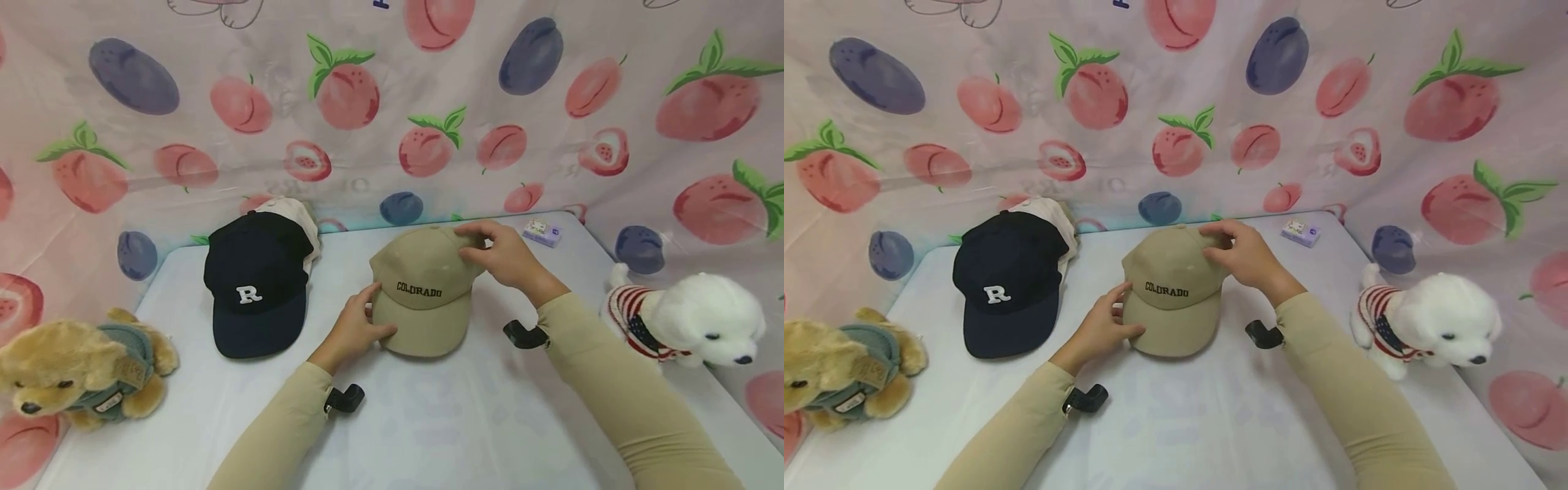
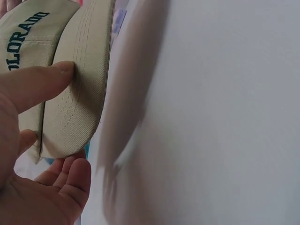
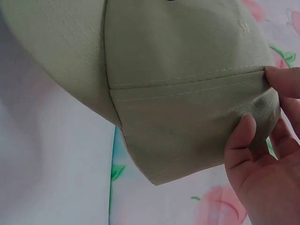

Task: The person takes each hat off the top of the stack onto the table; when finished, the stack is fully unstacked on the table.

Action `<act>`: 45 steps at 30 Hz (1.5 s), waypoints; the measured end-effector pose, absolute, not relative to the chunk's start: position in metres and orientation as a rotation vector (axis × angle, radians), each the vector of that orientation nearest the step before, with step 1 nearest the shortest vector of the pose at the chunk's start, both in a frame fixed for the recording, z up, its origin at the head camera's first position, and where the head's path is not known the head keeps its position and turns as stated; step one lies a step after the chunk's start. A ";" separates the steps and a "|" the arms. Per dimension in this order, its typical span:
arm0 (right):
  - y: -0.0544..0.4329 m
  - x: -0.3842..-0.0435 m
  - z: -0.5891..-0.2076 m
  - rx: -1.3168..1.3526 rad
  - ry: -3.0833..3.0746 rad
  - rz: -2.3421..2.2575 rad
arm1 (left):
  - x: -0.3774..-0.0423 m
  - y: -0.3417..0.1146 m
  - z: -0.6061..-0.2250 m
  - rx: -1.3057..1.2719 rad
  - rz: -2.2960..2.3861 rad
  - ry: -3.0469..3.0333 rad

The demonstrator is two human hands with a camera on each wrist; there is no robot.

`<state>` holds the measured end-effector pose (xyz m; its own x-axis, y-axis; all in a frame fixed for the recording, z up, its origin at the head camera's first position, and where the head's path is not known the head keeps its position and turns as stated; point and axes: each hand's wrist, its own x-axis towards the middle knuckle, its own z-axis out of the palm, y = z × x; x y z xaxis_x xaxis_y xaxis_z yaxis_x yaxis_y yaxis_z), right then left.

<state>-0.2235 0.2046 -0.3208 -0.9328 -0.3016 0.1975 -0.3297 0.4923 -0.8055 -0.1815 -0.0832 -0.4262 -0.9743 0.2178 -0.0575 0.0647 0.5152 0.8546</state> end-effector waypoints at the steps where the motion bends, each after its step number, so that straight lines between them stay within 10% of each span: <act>1: 0.207 -0.224 -0.321 0.555 -2.690 1.455 | -0.183 -0.080 -0.427 0.251 1.451 2.591; 45: 0.279 -0.293 -0.316 0.271 -2.638 1.294 | -0.252 0.030 -0.428 0.363 1.457 2.549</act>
